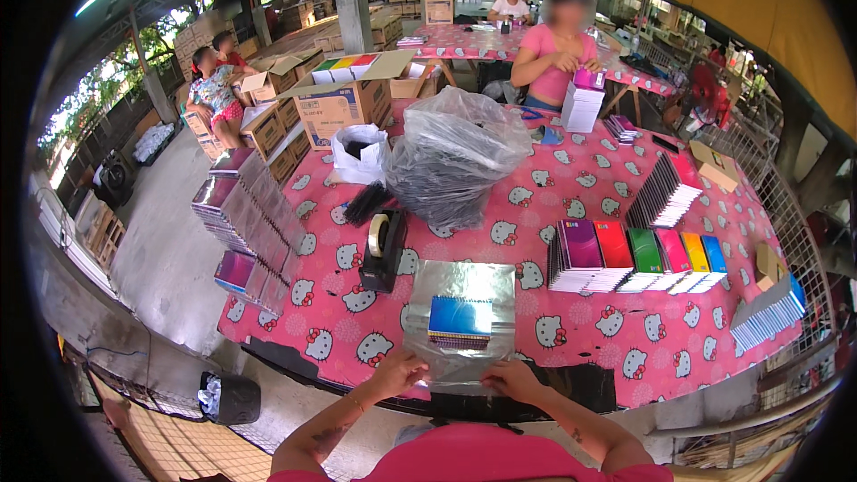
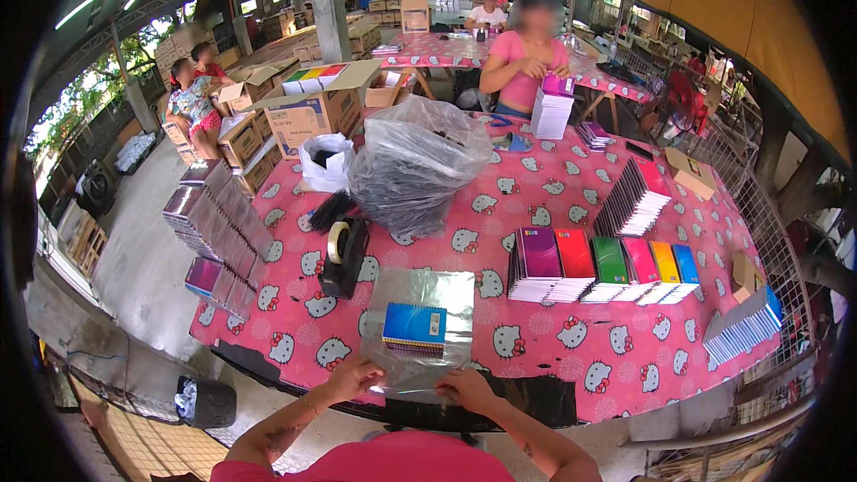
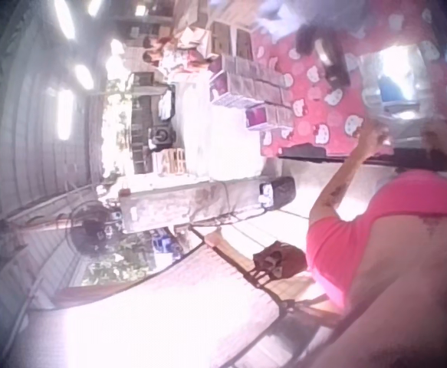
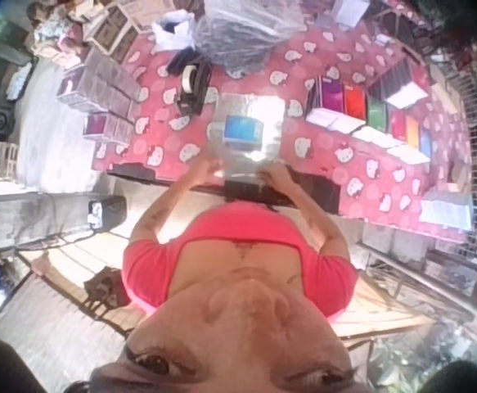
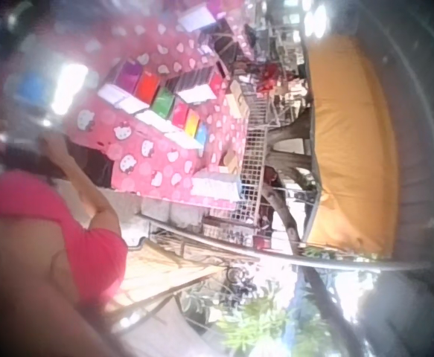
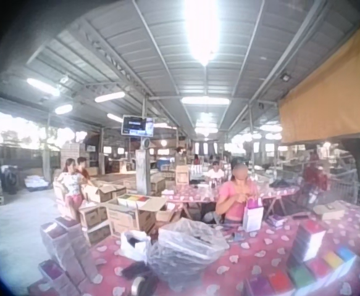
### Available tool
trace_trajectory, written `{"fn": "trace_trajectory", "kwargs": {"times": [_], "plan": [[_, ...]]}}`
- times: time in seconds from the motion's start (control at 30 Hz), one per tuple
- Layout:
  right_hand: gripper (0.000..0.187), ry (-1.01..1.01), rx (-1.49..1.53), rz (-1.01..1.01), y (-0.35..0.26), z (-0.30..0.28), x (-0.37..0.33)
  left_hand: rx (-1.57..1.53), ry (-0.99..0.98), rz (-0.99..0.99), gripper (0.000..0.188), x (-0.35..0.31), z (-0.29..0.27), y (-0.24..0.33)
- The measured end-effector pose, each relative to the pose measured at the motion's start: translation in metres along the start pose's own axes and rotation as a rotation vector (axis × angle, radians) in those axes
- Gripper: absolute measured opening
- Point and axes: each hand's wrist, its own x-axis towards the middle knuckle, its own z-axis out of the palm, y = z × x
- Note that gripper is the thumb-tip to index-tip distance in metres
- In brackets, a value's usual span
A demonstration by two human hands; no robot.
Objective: The person repeatedly picks up small spiral-bound notebooks from a table, places them into clear plastic bags, and seals the bags using a handheld heat sealer. The person stacks the packaged notebooks on the table.
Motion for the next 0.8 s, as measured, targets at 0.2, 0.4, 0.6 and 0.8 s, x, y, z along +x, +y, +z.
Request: {"fn": "trace_trajectory", "kwargs": {"times": [0.2, 0.4, 0.6, 0.8], "plan": [[0.015, 0.037, -0.178, -0.095, -0.021, -0.011, 0.008, 0.015, -0.077, 0.065, 0.027, 0.006, -0.011, 0.008], [0.02, 0.068, -0.179, 0.258, -0.005, 0.013, 0.016, -0.025, 0.024, -0.05, 0.031, 0.008, 0.005, 0.0], [0.026, 0.014, -0.301, 0.057, -0.033, -0.007, 0.016, 0.051, 0.086, -0.081, 0.025, 0.004, -0.013, 0.019], [0.027, 0.239, -0.027, 0.366, -0.004, -0.056, 0.029, -0.043, 0.356, -0.191, 0.011, 0.06, -0.038, 0.0]]}}
